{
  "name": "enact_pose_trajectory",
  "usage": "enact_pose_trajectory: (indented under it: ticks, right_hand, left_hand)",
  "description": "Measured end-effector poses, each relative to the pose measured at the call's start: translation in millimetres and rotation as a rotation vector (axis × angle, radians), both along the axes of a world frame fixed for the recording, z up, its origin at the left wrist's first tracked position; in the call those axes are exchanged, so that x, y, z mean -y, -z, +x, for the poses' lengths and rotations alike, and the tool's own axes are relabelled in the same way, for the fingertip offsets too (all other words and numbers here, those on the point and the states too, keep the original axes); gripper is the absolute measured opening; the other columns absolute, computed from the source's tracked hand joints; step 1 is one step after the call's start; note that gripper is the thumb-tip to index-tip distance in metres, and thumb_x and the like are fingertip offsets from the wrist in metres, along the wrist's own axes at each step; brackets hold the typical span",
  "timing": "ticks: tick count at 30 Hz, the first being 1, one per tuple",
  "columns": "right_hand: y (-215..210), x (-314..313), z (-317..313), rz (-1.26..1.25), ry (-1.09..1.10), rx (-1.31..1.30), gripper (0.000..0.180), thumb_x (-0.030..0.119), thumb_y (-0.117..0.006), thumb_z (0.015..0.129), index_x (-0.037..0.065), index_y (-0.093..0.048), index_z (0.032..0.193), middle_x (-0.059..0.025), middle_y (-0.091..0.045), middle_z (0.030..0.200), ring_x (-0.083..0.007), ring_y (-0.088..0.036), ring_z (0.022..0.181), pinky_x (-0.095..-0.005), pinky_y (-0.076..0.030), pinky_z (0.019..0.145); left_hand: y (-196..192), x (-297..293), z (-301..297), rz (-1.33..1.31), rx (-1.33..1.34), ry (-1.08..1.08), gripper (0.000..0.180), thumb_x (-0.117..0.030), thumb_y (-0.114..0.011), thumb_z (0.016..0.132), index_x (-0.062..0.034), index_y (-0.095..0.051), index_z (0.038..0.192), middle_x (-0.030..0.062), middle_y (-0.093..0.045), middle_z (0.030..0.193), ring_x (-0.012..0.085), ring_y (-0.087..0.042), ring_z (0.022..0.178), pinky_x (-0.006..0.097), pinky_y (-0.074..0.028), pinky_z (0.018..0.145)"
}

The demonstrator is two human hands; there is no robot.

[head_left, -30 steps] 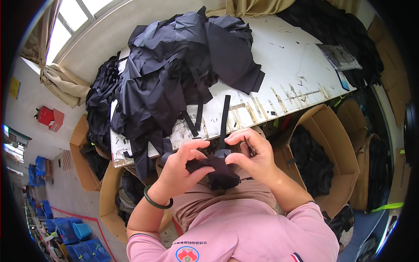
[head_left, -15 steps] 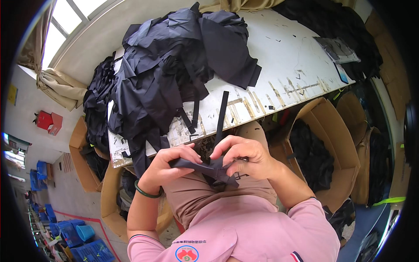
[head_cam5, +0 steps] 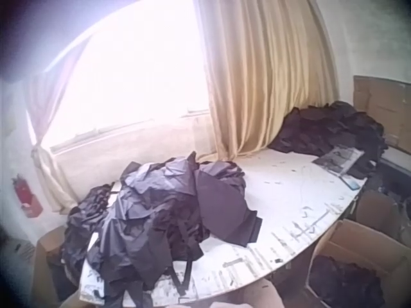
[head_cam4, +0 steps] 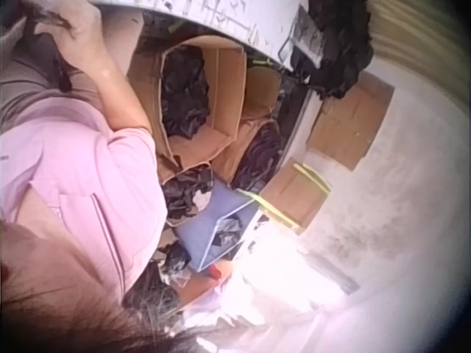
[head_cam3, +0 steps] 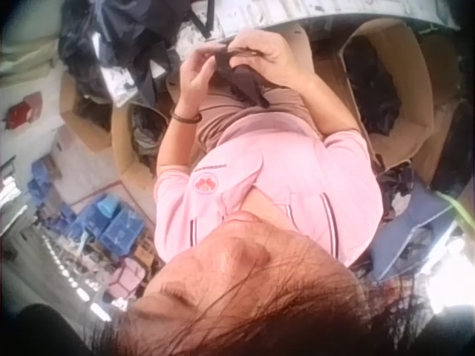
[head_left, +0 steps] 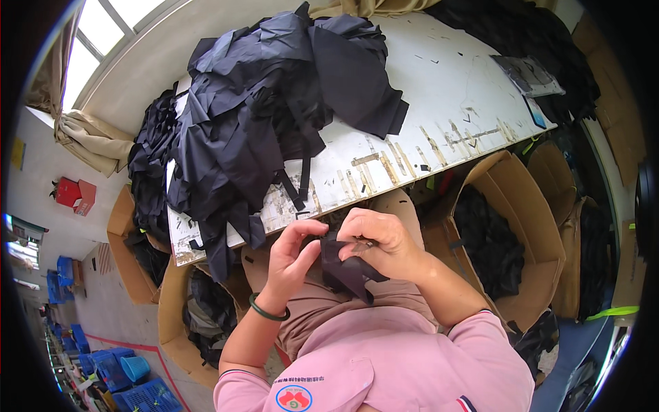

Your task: Trimming excess material from black fabric pieces using scissors.

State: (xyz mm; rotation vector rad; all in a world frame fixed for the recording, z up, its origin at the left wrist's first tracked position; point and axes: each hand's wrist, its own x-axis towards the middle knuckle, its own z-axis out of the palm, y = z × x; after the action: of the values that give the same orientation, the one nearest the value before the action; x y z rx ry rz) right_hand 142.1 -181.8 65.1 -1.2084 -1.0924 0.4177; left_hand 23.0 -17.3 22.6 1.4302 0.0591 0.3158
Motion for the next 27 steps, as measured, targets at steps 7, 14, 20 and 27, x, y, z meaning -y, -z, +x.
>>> enact_pose_trajectory:
  ticks: [7,14,20,27]
  right_hand:
    - [11.0,-7.3,-3.9,-0.183,0.058,-0.024,0.014,0.005,-0.070,0.081,0.003,-0.062,0.093,-0.0079,-0.059,0.078,-0.0163,-0.056,0.068,-0.0271,-0.046,0.065]
    - [25.3,-9.1,-4.9,-0.263,-0.119,-0.424,0.013,0.012,-0.066,0.088,0.001,-0.063,0.093,0.0017,-0.061,0.080,-0.0046,-0.051,0.076,-0.0227,-0.044,0.069]
    - [17.2,-2.6,-20.5,-0.243,-0.114,-0.755,0.014,0.014,-0.065,0.090,0.003,-0.063,0.099,0.0035,-0.060,0.082,-0.0020,-0.052,0.076,-0.0189,-0.044,0.067]
    - [43.4,0.6,-24.4,-0.239,-0.236,-1.152,0.016,0.015,-0.064,0.091,0.005,-0.064,0.104,0.0009,-0.062,0.087,-0.0045,-0.058,0.075,-0.0184,-0.047,0.063]
  left_hand:
    - [-15.7,18.1,-18.5,-0.088,-0.052,-0.051,0.027,0.009,-0.069,0.079,0.0016,-0.058,0.102,0.0057,-0.059,0.104,0.0114,-0.056,0.097,0.024,-0.044,0.086]
    - [-8.8,15.8,-18.8,0.045,0.012,-0.105,0.016,0.012,-0.064,0.080,0.0003,-0.062,0.090,0.0055,-0.057,0.098,0.0099,-0.056,0.089,0.022,-0.045,0.078]
    - [-4.1,15.7,-17.9,-0.185,0.010,-0.119,0.014,0.011,-0.064,0.079,-0.0009,-0.061,0.085,0.0057,-0.055,0.100,0.0116,-0.054,0.091,0.024,-0.043,0.082]
    - [-4.5,25.5,-16.8,-0.278,0.016,-0.113,0.014,0.008,-0.064,0.078,-0.0033,-0.060,0.084,0.0131,-0.054,0.121,0.0181,-0.056,0.106,0.031,-0.041,0.094]
